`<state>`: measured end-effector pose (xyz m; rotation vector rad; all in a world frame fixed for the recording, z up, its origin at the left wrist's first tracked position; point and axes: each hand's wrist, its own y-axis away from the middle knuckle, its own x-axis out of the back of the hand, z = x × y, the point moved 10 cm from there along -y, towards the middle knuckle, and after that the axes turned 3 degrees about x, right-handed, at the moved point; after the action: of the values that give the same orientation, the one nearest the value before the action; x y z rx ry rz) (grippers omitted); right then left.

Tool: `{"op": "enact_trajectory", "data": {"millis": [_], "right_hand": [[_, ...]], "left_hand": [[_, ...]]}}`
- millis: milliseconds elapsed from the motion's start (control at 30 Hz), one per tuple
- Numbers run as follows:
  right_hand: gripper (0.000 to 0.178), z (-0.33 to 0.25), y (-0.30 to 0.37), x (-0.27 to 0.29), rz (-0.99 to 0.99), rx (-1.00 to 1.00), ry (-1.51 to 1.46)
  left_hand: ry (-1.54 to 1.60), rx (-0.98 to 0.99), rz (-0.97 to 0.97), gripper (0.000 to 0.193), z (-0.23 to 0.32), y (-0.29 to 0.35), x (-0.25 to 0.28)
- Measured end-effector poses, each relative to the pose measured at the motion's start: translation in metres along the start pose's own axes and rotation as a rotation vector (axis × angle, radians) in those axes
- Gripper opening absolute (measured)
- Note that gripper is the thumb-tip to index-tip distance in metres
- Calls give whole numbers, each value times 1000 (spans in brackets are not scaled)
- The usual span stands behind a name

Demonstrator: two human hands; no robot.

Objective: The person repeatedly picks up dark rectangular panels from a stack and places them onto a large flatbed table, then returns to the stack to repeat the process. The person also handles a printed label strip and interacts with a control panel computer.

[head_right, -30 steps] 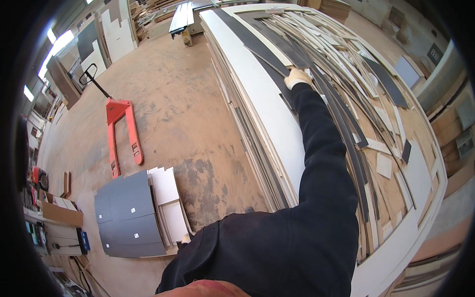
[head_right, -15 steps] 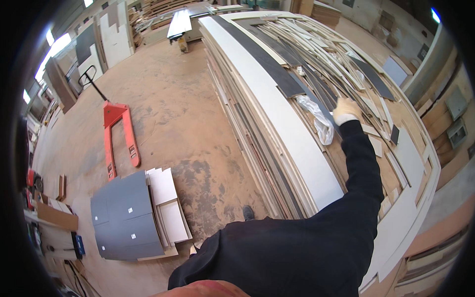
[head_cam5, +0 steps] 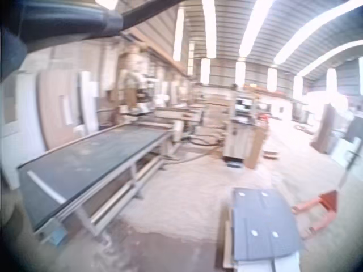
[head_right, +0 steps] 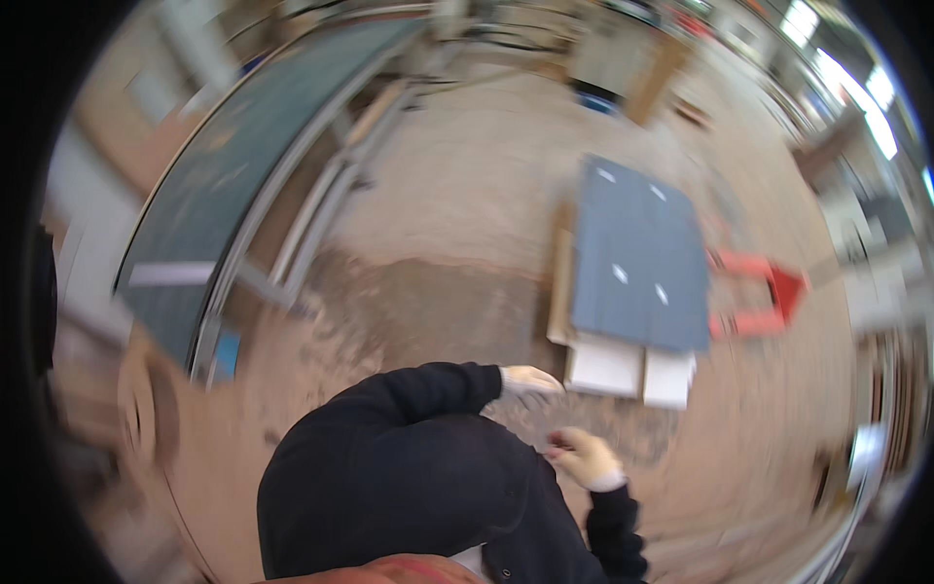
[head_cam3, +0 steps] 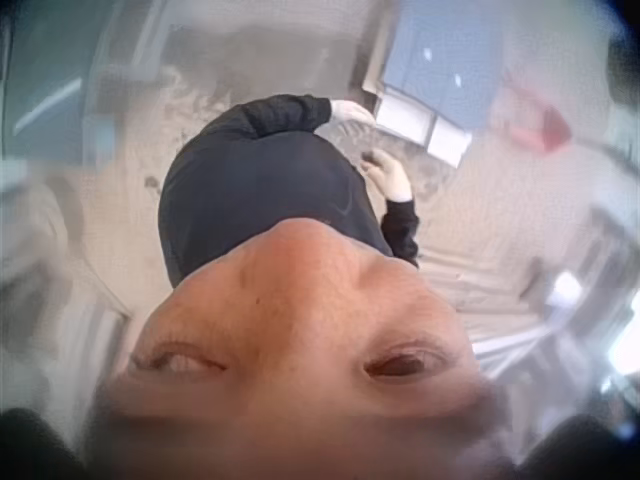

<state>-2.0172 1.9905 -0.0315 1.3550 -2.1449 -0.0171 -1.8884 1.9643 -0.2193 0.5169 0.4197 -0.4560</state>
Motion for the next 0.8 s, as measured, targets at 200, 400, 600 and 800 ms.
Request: {"op": "enact_trajectory", "data": {"millis": [200,400,600,800], "right_hand": [[18,31,-269,-120,-343,-71,-575],[53,46,-429,-81,-55,-91,533],[73,-23,-608,-111,-172,-22,579],[47,-207,-756,-258,-384,344,713]], "left_hand": [[-520,-127,441,65,86,151,91],[647,-457,150,45,-22,300,236],[427,662,1921,56,-301,627,329],[691,134,2317,39,-359,794,371]]}}
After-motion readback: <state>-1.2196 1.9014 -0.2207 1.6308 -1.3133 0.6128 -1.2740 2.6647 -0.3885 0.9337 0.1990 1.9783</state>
